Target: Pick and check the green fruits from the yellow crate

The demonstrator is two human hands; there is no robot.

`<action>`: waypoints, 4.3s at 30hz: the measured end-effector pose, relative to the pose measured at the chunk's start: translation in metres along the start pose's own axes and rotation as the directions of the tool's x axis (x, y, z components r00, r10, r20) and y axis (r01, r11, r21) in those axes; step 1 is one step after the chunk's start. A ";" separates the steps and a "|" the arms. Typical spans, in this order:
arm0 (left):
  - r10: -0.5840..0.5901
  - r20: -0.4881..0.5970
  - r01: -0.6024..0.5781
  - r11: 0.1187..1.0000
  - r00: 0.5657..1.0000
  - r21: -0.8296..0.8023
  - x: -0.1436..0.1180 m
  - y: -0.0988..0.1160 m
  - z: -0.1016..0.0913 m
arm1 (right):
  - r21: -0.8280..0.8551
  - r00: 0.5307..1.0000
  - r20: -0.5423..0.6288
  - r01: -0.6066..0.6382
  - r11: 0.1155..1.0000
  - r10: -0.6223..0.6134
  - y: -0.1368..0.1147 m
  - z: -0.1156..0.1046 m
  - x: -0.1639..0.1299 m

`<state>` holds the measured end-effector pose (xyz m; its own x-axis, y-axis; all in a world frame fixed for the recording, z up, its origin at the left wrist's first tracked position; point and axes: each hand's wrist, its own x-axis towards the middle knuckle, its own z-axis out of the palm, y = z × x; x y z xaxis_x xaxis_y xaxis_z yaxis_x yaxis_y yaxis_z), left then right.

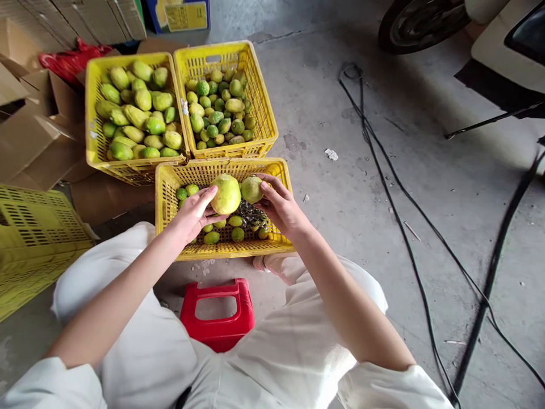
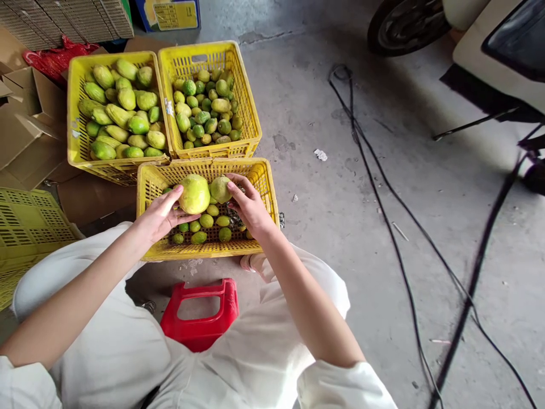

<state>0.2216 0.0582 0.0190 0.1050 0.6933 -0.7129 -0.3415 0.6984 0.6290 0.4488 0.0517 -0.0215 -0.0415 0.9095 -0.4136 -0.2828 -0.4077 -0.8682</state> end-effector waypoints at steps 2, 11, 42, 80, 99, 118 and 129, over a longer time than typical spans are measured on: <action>0.007 0.016 -0.008 1.000 1.000 0.018 0.001 -0.001 -0.001 | 0.011 1.000 0.011 -0.007 1.000 0.007 0.000 0.000 0.000; 0.049 0.047 -0.052 0.996 0.998 0.075 0.003 -0.005 -0.003 | -0.002 0.998 0.041 -0.046 0.999 0.046 0.000 0.005 -0.005; 0.034 0.222 -0.031 0.999 0.974 -0.018 0.006 -0.006 -0.008 | 0.134 0.996 0.043 -0.084 0.987 0.079 -0.007 0.006 -0.006; 0.093 0.191 -0.095 0.996 0.977 -0.001 -0.009 0.001 -0.008 | 0.116 0.992 0.006 -0.127 0.985 0.127 -0.008 0.001 -0.007; 0.151 -0.010 -0.151 0.988 0.989 -0.042 -0.009 0.004 -0.017 | 0.126 0.996 0.007 -0.088 0.988 0.088 -0.010 0.004 0.004; -0.013 -0.136 -0.012 0.984 0.991 -0.179 -0.005 0.006 -0.034 | 0.172 0.988 0.129 -0.110 0.979 0.089 -0.001 0.012 0.006; -0.121 -0.367 0.003 0.952 0.922 -0.307 0.001 0.019 -0.049 | 0.226 0.938 -0.013 -0.336 0.915 0.347 0.015 0.023 0.008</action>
<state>0.1697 0.0630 0.0152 -0.2046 0.4897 -0.8475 -0.6113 0.6123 0.5014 0.4221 0.0549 -0.0311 -0.1248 0.7102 -0.6929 -0.4608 -0.6599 -0.5934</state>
